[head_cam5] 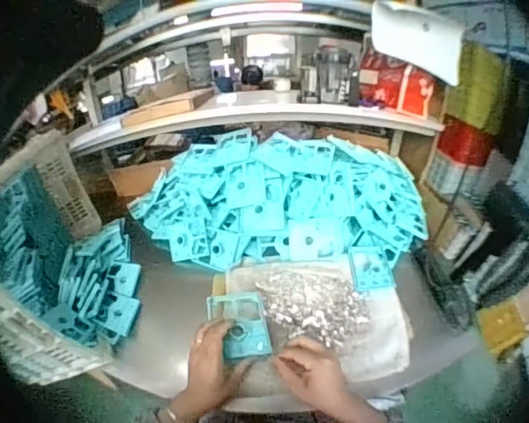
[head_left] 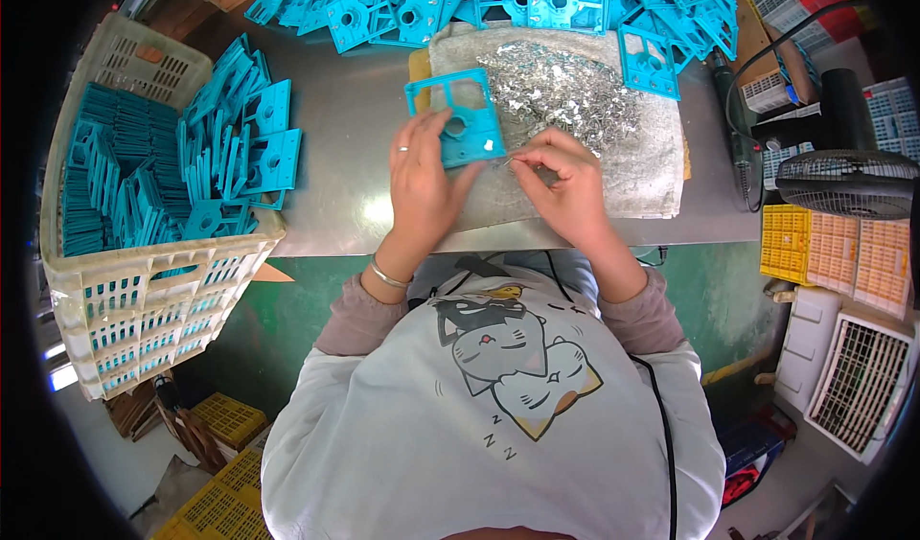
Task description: Assembling small silver metal parts into blue plastic frames at a workbench.
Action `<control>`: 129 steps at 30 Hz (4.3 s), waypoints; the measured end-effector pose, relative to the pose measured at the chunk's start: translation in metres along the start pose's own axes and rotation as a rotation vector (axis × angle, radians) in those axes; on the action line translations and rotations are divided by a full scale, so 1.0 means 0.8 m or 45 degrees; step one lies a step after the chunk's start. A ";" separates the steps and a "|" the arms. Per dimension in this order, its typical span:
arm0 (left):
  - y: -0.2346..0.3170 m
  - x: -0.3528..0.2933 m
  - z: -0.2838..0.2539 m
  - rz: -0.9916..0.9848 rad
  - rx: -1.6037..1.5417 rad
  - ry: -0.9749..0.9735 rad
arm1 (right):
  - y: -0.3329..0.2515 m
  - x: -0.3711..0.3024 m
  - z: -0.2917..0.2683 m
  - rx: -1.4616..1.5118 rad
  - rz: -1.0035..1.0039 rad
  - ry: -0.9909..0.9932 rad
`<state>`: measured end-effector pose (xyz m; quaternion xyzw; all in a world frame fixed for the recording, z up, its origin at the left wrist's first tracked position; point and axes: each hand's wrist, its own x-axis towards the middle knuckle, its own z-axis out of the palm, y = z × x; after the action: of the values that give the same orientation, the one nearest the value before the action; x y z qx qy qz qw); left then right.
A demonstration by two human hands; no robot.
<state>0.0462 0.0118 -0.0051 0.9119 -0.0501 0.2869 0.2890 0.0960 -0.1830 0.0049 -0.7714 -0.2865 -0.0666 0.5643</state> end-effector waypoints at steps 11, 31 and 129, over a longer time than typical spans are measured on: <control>0.051 0.016 -0.020 0.315 0.019 0.069 | -0.030 0.007 -0.009 -0.329 -0.548 0.047; -0.001 0.011 0.009 -0.070 -0.097 -0.034 | 0.099 0.048 -0.134 -1.113 -0.175 0.369; 0.057 0.023 -0.020 0.335 -0.108 0.042 | -0.073 -0.001 -0.023 -0.376 -0.789 -0.211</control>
<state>0.0417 -0.0159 0.0385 0.8796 -0.1763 0.3351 0.2880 0.0690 -0.1885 0.0596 -0.7239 -0.5390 -0.2125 0.3746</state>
